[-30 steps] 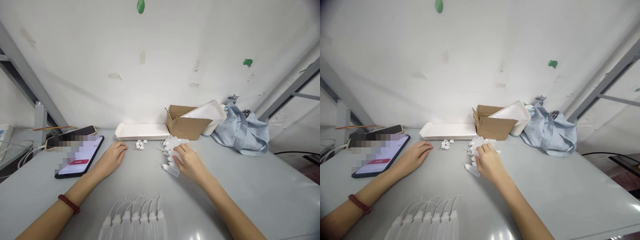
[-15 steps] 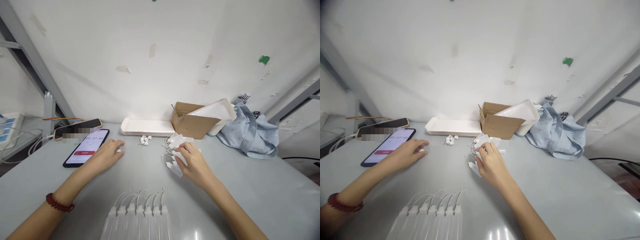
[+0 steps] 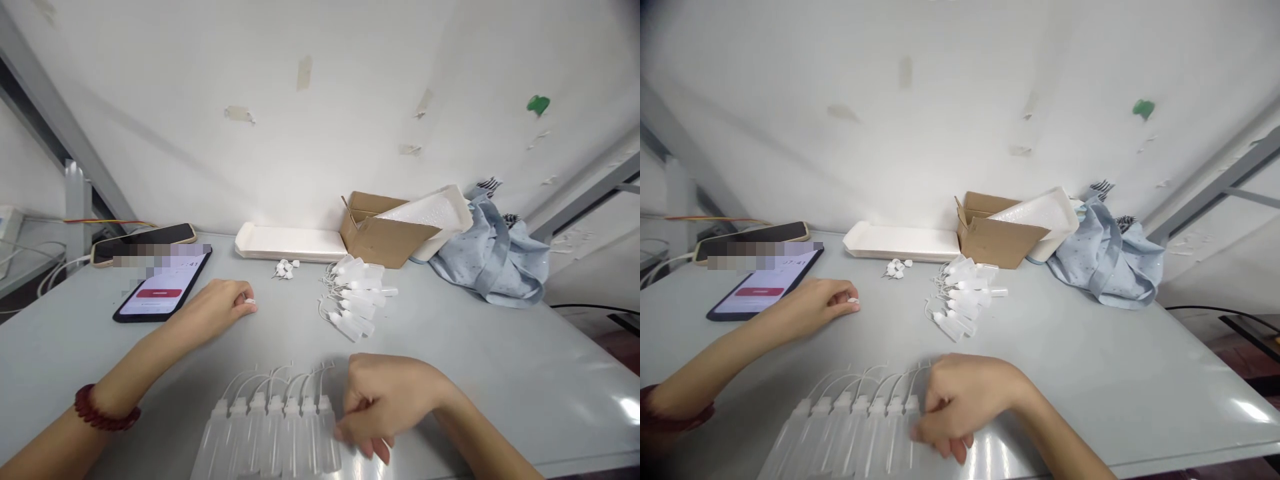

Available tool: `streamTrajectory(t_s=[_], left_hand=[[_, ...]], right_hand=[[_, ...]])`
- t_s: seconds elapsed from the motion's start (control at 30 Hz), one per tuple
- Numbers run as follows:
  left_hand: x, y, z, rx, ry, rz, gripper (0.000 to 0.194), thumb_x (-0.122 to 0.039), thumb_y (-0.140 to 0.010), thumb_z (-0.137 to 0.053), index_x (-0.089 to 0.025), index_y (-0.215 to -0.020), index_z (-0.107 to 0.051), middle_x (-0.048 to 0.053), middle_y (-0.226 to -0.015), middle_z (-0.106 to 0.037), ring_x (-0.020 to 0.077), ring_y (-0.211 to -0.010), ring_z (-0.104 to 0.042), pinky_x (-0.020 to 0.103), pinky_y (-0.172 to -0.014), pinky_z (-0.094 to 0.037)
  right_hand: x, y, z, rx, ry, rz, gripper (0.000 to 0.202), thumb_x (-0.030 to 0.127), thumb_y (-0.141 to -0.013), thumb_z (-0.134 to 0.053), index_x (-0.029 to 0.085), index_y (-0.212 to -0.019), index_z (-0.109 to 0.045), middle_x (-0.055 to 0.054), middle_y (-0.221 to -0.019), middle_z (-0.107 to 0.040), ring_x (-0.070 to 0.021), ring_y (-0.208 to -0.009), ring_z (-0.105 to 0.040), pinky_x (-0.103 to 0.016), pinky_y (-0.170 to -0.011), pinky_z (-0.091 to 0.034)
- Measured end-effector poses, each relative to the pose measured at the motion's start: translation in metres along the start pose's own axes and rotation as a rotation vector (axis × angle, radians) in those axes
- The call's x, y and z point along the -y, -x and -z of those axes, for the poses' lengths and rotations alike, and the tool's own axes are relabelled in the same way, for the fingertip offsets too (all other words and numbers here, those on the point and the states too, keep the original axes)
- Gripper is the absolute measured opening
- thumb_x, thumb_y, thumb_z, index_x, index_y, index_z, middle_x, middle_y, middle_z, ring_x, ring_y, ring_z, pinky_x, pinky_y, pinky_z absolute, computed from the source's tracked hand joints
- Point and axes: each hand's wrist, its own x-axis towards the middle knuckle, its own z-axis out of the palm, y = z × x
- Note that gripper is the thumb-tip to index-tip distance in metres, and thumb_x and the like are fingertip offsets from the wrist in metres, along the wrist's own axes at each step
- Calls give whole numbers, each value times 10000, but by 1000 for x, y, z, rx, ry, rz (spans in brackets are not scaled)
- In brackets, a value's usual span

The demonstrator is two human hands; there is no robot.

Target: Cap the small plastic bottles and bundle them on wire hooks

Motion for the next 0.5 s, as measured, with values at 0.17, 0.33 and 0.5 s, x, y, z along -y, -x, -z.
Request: streamTrajectory(t_s=[0.17, 0.33, 0.5], left_hand=[[-2, 0, -5, -28, -42, 25, 282, -445, -794, -494, -194, -684, -564, 24, -641, -616, 210, -608, -561, 288, -552, -346], [-4, 0, -9, -86, -54, -35, 276, -442, -786, -505, -194, -673, -546, 45, -706, -615, 238, -734, -558, 300, -613, -378], [-16, 5, -7, -57, 27, -44, 251, -427, -774, -521, -197, -674, -540, 31, -720, -624, 222, -724, -564, 288, -605, -387]], right_hand=[[0, -10, -6, 46, 11, -63, 369, 162, -795, -400, 144, -447, -520, 50, -390, -492, -45, -390, -499, -152, -529, -433], [-4, -15, -6, 46, -5, -118, 382, 160, -773, -369, 144, -419, -513, 45, -357, -490, -47, -328, -487, -162, -505, -435], [-3, -14, -5, -6, -95, -162, 364, 171, -761, -380, 146, -420, -506, 43, -355, -492, -53, -300, -479, -168, -451, -409]])
